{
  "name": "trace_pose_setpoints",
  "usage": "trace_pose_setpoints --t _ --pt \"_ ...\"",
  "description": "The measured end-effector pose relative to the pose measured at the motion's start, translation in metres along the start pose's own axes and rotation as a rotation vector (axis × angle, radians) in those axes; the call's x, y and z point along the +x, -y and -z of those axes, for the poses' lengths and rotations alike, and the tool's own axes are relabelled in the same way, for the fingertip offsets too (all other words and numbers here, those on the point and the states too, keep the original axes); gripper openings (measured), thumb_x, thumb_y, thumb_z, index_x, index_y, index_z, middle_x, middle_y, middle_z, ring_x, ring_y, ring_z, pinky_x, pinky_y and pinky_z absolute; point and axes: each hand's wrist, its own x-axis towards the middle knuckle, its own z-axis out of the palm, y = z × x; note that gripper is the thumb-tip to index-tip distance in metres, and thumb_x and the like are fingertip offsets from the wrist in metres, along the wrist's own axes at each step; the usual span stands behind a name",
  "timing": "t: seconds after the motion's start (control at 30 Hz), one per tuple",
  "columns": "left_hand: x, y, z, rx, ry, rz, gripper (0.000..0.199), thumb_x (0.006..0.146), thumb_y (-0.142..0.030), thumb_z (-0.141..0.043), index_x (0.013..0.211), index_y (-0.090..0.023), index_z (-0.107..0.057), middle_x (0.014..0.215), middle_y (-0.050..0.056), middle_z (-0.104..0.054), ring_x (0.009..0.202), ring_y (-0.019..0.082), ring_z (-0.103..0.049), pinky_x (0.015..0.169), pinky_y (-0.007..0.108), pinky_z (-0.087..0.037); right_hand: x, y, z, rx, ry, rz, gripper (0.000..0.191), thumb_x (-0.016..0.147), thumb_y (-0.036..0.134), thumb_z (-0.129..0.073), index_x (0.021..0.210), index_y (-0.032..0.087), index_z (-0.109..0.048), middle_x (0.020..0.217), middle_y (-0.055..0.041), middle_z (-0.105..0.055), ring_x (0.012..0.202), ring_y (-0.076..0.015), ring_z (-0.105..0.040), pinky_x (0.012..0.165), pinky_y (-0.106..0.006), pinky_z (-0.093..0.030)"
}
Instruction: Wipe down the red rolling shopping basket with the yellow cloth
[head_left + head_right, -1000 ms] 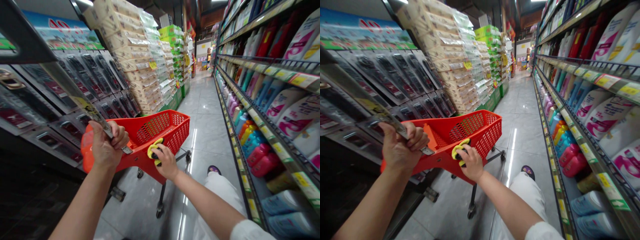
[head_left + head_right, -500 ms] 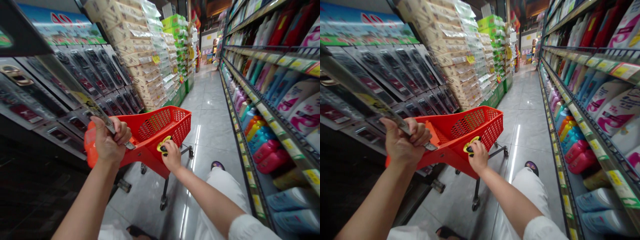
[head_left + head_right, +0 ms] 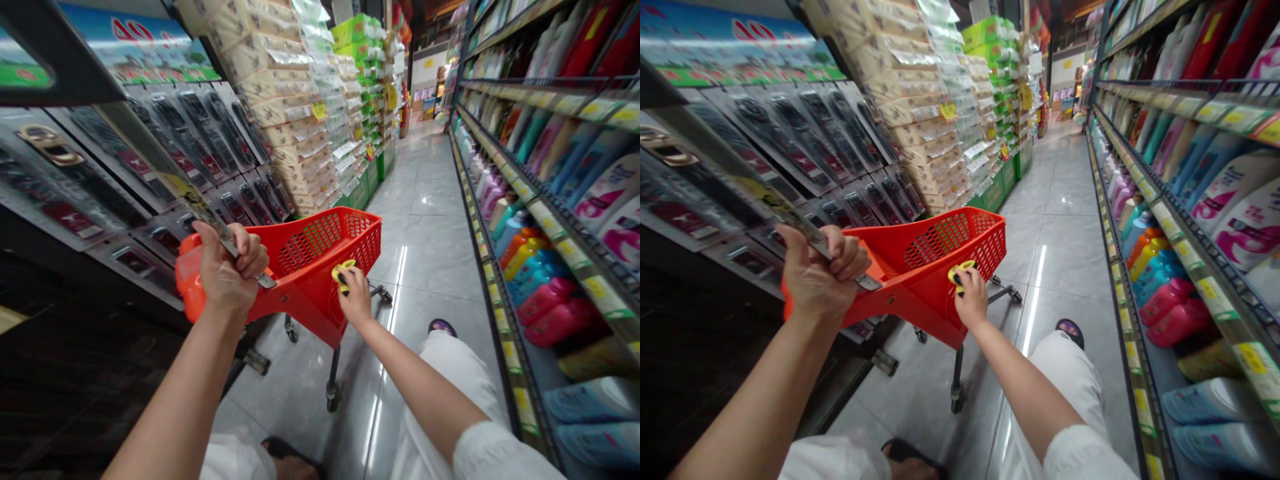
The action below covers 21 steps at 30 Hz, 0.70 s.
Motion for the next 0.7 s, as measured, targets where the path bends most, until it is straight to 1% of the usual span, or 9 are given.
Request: trace_pose_setpoints --t 0.07,0.17,0.27,0.37,0.43,0.47,0.53,0.6,0.7 --pt "0.001 -0.001 0.001 0.009 0.007 -0.01 0.059 0.087 -0.067 -0.046 0.053 -0.019 -0.042 0.04 -0.007 -0.023 0.032 0.005 -0.015 0.035 0.022 -0.007 -0.023 0.009 -0.009 0.001 0.079 0.093 0.064 0.072 0.006 -0.054 0.134 0.023 -0.053 0.132 -0.0094 -0.049 0.12 -0.0263 -0.046 0.105 -0.041 -0.041" --pt "0.002 -0.002 0.004 0.013 0.018 -0.014 0.06 0.087 -0.067 -0.047 0.052 -0.018 -0.044 0.039 -0.007 -0.024 0.031 0.005 -0.017 0.034 0.022 -0.008 -0.063 0.009 -0.023 -0.012 0.181 0.147 0.066 0.067 0.003 -0.055 0.129 0.025 -0.055 0.135 -0.0084 -0.049 0.118 -0.0271 -0.046 0.105 -0.042 -0.04" --pt "0.004 -0.003 0.008 0.036 0.068 -0.033 0.06 0.083 -0.069 -0.051 0.051 -0.018 -0.047 0.038 -0.007 -0.024 0.03 0.005 -0.018 0.032 0.022 -0.009 -0.078 -0.01 -0.035 0.057 0.191 0.045 0.057 0.066 0.003 -0.053 0.119 0.024 -0.058 0.127 -0.0075 -0.053 0.116 -0.0243 -0.049 0.103 -0.039 -0.042" --pt "0.006 -0.005 0.011 0.098 0.135 -0.071 0.062 0.074 -0.075 -0.057 0.05 -0.018 -0.048 0.036 -0.007 -0.024 0.028 0.005 -0.017 0.029 0.022 -0.01 -0.056 -0.033 -0.04 0.166 -0.011 -0.347 0.05 0.07 0.012 -0.053 0.119 0.02 -0.054 0.117 -0.0103 -0.058 0.111 -0.024 -0.055 0.098 -0.038 -0.046" --pt "0.004 -0.006 0.011 0.139 0.137 -0.086 0.064 0.073 -0.077 -0.057 0.049 -0.018 -0.047 0.036 -0.008 -0.024 0.028 0.005 -0.016 0.028 0.022 -0.01 -0.025 -0.045 -0.035 0.21 -0.221 -0.604 0.053 0.072 0.021 -0.057 0.124 0.014 -0.049 0.115 -0.0143 -0.059 0.108 -0.0259 -0.057 0.096 -0.04 -0.046" --pt "0.003 -0.007 0.01 0.156 0.128 -0.089 0.064 0.073 -0.077 -0.056 0.049 -0.019 -0.047 0.036 -0.008 -0.024 0.028 0.005 -0.016 0.028 0.022 -0.011 -0.007 -0.05 -0.031 0.227 -0.308 -0.664 0.056 0.072 0.024 -0.059 0.126 0.012 -0.048 0.116 -0.016 -0.059 0.109 -0.0266 -0.057 0.098 -0.041 -0.045" --pt "-0.002 -0.009 0.007 0.187 0.108 -0.084 0.064 0.075 -0.077 -0.053 0.049 -0.019 -0.047 0.035 -0.008 -0.023 0.027 0.006 -0.016 0.029 0.022 -0.012 0.024 -0.057 -0.021 0.266 -0.383 -0.593 0.056 0.071 0.028 -0.061 0.124 0.013 -0.052 0.12 -0.0158 -0.056 0.115 -0.0259 -0.054 0.104 -0.04 -0.041" --pt "-0.007 -0.011 0.003 0.216 0.086 -0.076 0.065 0.076 -0.078 -0.051 0.048 -0.019 -0.045 0.035 -0.007 -0.021 0.028 0.006 -0.016 0.029 0.023 -0.012 0.046 -0.06 -0.015 0.323 -0.394 -0.479 0.047 0.073 0.028 -0.059 0.119 0.016 -0.058 0.127 -0.0134 -0.053 0.12 -0.0236 -0.05 0.108 -0.038 -0.037" --pt "-0.012 -0.013 -0.001 0.251 0.062 -0.074 0.067 0.076 -0.079 -0.049 0.047 -0.019 -0.043 0.035 -0.007 -0.02 0.028 0.006 -0.016 0.03 0.023 -0.012 0.051 -0.051 -0.018 0.385 -0.412 -0.425 0.046 0.076 0.022 -0.049 0.121 0.02 -0.06 0.131 -0.0102 -0.05 0.125 -0.0211 -0.047 0.11 -0.039 -0.034"
